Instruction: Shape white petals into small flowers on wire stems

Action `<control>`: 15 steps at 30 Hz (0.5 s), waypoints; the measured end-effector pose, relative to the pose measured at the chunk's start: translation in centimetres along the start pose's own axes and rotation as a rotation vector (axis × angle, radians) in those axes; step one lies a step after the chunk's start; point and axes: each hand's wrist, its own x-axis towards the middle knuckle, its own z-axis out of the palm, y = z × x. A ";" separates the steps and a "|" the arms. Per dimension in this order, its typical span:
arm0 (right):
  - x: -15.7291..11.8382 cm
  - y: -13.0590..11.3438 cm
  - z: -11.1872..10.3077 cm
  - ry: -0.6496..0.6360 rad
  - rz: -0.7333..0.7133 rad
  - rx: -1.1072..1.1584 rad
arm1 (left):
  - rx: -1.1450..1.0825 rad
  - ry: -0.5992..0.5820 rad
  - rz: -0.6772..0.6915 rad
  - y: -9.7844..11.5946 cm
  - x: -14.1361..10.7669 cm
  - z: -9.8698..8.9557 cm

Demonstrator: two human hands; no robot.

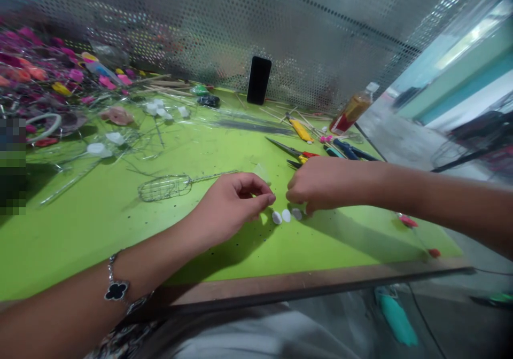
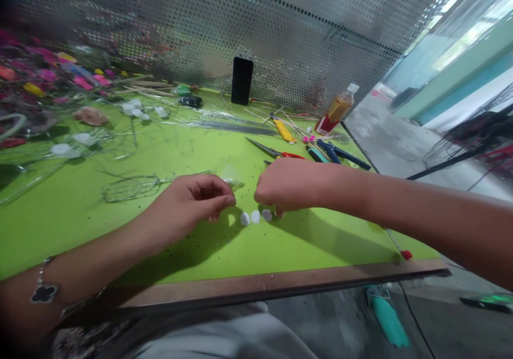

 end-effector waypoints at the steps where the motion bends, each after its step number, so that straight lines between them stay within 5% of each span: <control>1: 0.2 0.2 0.1 -0.004 0.010 0.021 | 0.003 -0.003 0.002 0.0 0.0 0.0; 6: 0.8 2.3 1.0 -0.138 0.135 0.150 | 0.030 -0.031 0.006 0.0 -0.1 0.0; 10: 0.2 3.9 2.9 -0.379 0.319 0.633 | 0.004 -0.029 0.015 -0.1 -0.2 0.0; 15: -1.4 4.9 4.5 -0.391 0.340 0.799 | -0.009 -0.050 0.023 0.0 -0.3 0.0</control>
